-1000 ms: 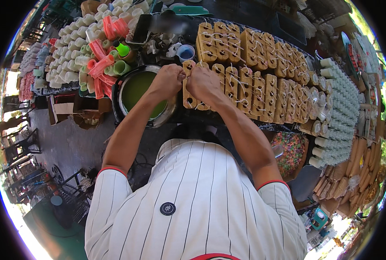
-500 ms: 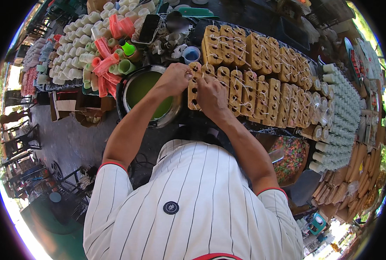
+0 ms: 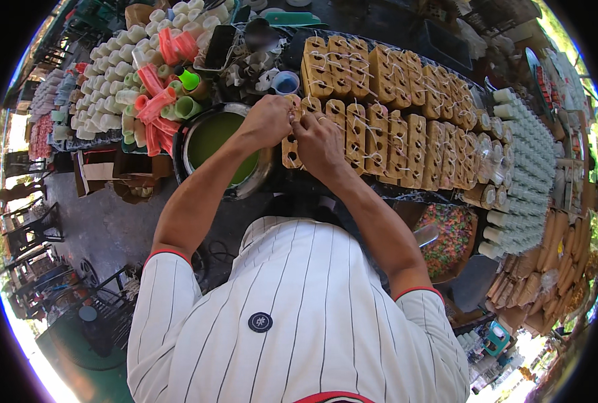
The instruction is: The person inserts wicks into wooden candle molds and ties them in place with string. They handle multiple molds in sequence, securing each wick before moving to the next.
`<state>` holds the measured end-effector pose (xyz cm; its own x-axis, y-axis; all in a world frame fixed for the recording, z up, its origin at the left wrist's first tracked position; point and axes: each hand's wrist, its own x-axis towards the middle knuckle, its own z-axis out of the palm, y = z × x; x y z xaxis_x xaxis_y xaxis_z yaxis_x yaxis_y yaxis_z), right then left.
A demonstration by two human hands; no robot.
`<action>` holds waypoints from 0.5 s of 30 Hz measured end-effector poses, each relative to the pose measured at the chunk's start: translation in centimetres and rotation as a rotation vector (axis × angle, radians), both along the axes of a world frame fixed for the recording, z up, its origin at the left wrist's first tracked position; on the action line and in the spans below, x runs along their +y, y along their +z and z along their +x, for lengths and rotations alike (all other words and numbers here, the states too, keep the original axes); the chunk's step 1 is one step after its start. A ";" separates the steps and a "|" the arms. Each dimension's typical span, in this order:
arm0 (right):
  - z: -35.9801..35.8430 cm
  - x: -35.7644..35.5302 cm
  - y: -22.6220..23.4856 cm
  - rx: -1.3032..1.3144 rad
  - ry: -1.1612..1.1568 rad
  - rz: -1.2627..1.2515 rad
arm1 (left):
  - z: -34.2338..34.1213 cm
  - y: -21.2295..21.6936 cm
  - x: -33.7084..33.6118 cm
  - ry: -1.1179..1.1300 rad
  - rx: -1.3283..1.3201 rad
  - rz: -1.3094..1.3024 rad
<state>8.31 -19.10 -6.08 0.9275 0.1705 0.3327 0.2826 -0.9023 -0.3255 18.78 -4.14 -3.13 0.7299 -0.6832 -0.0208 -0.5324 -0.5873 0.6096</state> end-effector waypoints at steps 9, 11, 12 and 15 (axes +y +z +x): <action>0.3 0.6 0.8 0.056 0.016 -0.123 | 0.6 -0.3 0.6 -0.015 0.085 -0.035; -0.1 0.5 1.3 0.039 0.006 -0.092 | 0.4 -0.2 1.0 0.001 0.112 -0.069; -0.4 0.4 1.5 0.012 -0.003 -0.047 | 0.1 0.0 1.4 0.060 0.145 -0.092; -1.1 -0.3 2.6 -0.094 -0.103 0.184 | -1.8 3.0 2.1 0.177 0.363 -0.240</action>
<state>7.17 -19.37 -3.47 0.9003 0.0044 0.4352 0.2286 -0.8557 -0.4643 16.94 -2.06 -0.17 0.8105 -0.5653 -0.1530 -0.1639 -0.4698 0.8674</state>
